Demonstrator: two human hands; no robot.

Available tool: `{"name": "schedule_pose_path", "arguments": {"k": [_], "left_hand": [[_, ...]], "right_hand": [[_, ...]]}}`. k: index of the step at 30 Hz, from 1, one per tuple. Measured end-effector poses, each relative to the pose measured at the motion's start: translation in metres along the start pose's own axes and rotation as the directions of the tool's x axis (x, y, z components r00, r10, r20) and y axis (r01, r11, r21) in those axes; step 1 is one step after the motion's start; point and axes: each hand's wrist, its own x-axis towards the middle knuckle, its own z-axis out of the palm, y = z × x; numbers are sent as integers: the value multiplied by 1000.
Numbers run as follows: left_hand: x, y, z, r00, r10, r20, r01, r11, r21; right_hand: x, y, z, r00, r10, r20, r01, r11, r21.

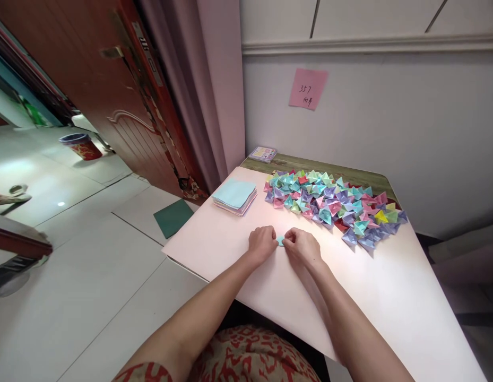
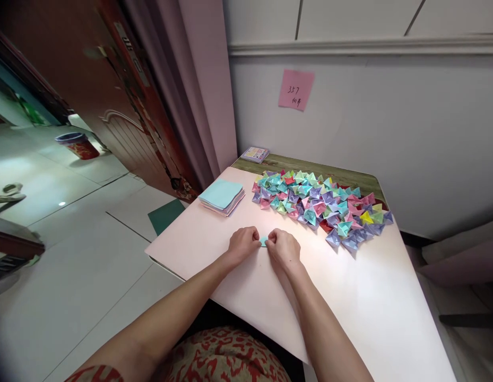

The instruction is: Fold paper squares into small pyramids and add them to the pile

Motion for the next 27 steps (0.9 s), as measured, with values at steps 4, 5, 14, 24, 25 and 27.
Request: {"name": "schedule_pose_path", "arguments": {"k": [4, 5, 14, 24, 25, 27], "left_hand": [[7, 1, -4, 1000, -10, 7, 10, 1000, -11], [6, 1, -5, 1000, -1, 3, 1, 1000, -18], [-12, -13, -6, 993, 82, -90, -102, 964, -245], [5, 27, -74, 978, 198, 60, -2, 301, -954], [7, 34, -85, 973, 229, 39, -35, 310, -950], [10, 43, -106, 960, 282, 6, -93, 338, -937]], "right_hand": [[16, -17, -8, 994, 56, 89, -46, 993, -113], [19, -19, -9, 993, 64, 97, -53, 992, -112], [5, -20, -17, 992, 47, 116, -57, 995, 85], [0, -32, -74, 999, -40, -26, 41, 446, 894], [-1, -37, -84, 999, -45, -30, 46, 434, 900], [-1, -45, -100, 998, -64, -14, 41, 435, 899]]}}
